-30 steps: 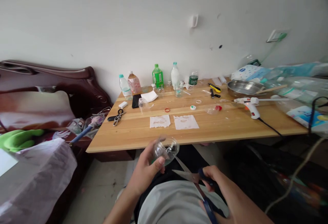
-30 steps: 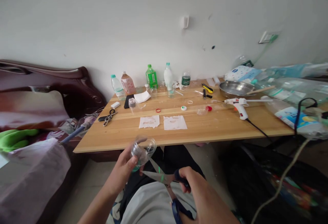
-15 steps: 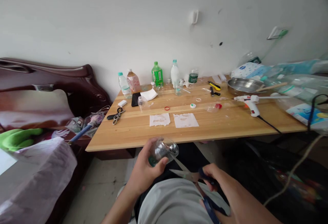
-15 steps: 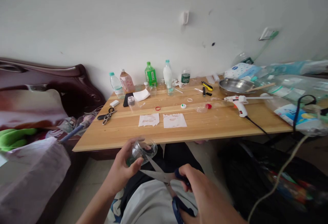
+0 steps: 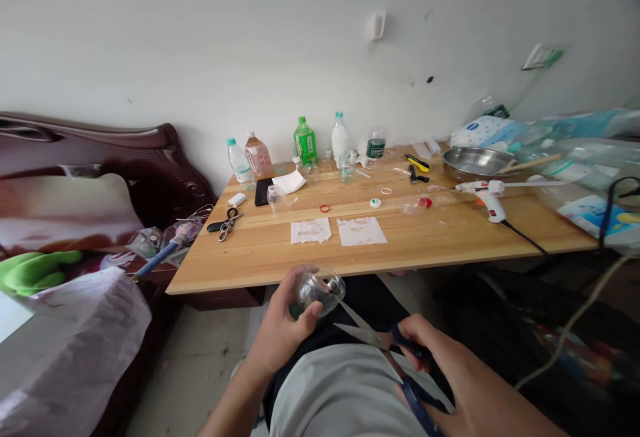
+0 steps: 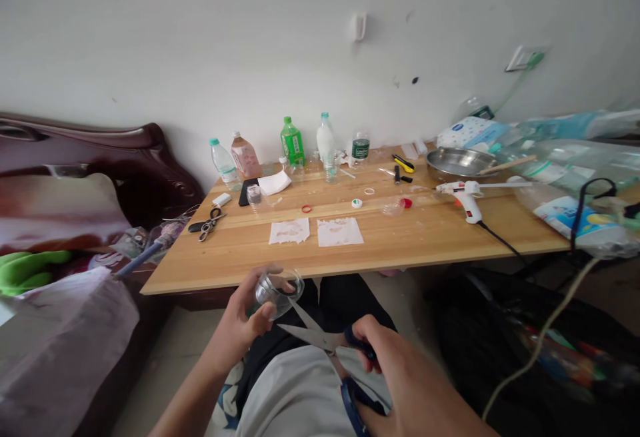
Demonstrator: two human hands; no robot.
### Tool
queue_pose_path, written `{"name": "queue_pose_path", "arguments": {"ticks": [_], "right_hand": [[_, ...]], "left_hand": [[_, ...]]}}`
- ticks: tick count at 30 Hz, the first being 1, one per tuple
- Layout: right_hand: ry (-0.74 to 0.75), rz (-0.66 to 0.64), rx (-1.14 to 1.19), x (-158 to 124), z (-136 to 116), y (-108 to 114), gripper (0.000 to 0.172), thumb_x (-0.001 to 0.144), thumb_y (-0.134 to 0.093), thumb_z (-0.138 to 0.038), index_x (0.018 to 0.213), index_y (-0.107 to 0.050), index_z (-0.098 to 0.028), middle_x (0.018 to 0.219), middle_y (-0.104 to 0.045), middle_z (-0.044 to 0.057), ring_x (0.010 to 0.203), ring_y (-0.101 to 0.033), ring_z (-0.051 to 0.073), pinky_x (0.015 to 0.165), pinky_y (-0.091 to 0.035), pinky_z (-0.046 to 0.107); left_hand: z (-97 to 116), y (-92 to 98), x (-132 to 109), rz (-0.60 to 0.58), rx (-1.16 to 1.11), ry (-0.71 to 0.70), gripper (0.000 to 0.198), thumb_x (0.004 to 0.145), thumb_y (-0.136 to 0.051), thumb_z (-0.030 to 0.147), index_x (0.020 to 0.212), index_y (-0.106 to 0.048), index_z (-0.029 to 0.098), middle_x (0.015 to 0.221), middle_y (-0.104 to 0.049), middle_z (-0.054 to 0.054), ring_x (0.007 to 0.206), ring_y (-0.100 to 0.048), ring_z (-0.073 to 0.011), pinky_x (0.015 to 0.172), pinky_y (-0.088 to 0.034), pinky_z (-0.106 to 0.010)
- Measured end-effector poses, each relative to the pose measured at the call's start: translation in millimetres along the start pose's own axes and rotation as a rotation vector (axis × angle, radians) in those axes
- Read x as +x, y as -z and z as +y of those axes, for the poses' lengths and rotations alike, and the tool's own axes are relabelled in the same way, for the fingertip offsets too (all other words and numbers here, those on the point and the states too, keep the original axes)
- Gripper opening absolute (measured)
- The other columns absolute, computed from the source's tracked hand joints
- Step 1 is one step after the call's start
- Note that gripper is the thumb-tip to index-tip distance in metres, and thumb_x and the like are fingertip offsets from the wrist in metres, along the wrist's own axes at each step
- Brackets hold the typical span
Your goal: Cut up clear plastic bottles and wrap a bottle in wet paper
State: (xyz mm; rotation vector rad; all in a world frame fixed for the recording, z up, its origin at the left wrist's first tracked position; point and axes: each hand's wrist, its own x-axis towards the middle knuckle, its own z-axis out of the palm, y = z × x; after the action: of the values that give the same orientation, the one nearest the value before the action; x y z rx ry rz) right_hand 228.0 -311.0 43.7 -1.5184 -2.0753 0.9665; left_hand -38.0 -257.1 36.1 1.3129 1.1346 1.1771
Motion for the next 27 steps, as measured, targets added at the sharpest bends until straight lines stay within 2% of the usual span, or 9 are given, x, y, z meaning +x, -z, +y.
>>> {"name": "queue_pose_path", "arguments": {"ticks": [3,5,9,11,14,17,20,23,27], "right_hand": [[0.031,0.053,0.013,3,9,-4,0.029,0.084,-0.061,-0.036,0.109,-0.055,-0.024,0.098,-0.070,0.006,0.085,-0.069,0.020,0.074,-0.057,0.025],[0.040,0.125,0.029,9,22,-6,0.028,0.089,-0.057,-0.042,0.110,-0.054,-0.024,0.097,-0.070,0.006,0.085,-0.069,0.020,0.076,-0.057,0.026],[-0.073,0.429,-0.166,26,65,8,0.046,0.084,-0.057,-0.057,0.113,-0.057,-0.022,0.097,-0.073,0.010,0.085,-0.072,0.027,0.073,-0.056,0.035],[-0.202,0.504,-0.375,28,89,23,0.050,0.085,-0.052,-0.060,0.115,-0.059,-0.021,0.093,-0.074,0.013,0.084,-0.072,0.034,0.070,-0.054,0.040],[-0.448,0.399,-0.619,24,115,47,0.050,0.090,-0.041,-0.064,0.112,-0.064,-0.025,0.078,-0.074,0.013,0.076,-0.072,0.039,0.062,-0.050,0.043],[-0.541,0.267,-0.701,23,132,65,0.053,0.095,-0.031,-0.066,0.110,-0.065,-0.029,0.073,-0.073,0.011,0.074,-0.072,0.039,0.060,-0.048,0.042],[-0.367,0.277,-0.779,41,148,81,0.044,0.100,-0.035,-0.051,0.115,-0.063,-0.022,0.090,-0.074,0.015,0.081,-0.072,0.038,0.065,-0.048,0.042],[-0.168,0.313,-0.791,71,167,96,0.033,0.099,-0.042,-0.031,0.117,-0.061,-0.010,0.115,-0.068,0.022,0.102,-0.067,0.035,0.081,-0.048,0.040],[-0.072,0.316,-0.752,106,184,112,0.027,0.098,-0.046,-0.024,0.111,-0.066,-0.010,0.109,-0.068,0.020,0.102,-0.065,0.030,0.086,-0.045,0.036]], "left_hand": [[-5,5.0,0,-0.075,-0.034,0.037,0.060,0.078,-0.073,0.053,0.127,-0.060,0.021,0.115,-0.069,-0.012,0.062,-0.057,-0.0128,0.056,-0.047,-0.025],[-10,7.0,1,-0.112,-0.068,0.053,0.064,0.080,-0.071,0.054,0.134,-0.055,0.023,0.117,-0.067,-0.012,0.059,-0.053,-0.0106,0.052,-0.045,-0.023],[-16,6.8,4,-0.065,-0.289,0.009,0.063,0.088,-0.062,0.054,0.143,-0.046,0.027,0.114,-0.065,-0.009,0.064,-0.056,-0.0112,0.061,-0.047,-0.025],[-17,7.6,7,-0.012,-0.422,-0.009,0.058,0.093,-0.054,0.055,0.144,-0.042,0.030,0.114,-0.066,-0.008,0.065,-0.058,-0.0116,0.066,-0.048,-0.027],[-17,13.4,14,0.082,-0.529,-0.005,0.058,0.090,-0.059,0.053,0.142,-0.041,0.032,0.116,-0.067,-0.009,0.079,-0.066,-0.0172,0.078,-0.051,-0.033],[-20,21.9,22,0.184,-0.550,-0.018,0.062,0.079,-0.075,0.047,0.131,-0.045,0.030,0.116,-0.069,-0.009,0.096,-0.069,-0.0223,0.086,-0.051,-0.036],[-24,28.4,27,0.248,-0.474,-0.052,0.061,0.077,-0.079,0.038,0.126,-0.044,0.031,0.110,-0.071,-0.006,0.095,-0.071,-0.0216,0.087,-0.052,-0.036],[-23,29.4,29,0.226,-0.395,-0.064,0.040,0.081,-0.076,0.035,0.111,-0.050,0.028,0.118,-0.068,-0.006,0.096,-0.072,-0.0228,0.085,-0.054,-0.037],[-16,22.4,26,0.149,-0.426,-0.015,0.031,0.079,-0.078,0.029,0.091,-0.050,0.021,0.131,-0.062,-0.008,0.110,-0.068,-0.0298,0.088,-0.056,-0.042]]}}
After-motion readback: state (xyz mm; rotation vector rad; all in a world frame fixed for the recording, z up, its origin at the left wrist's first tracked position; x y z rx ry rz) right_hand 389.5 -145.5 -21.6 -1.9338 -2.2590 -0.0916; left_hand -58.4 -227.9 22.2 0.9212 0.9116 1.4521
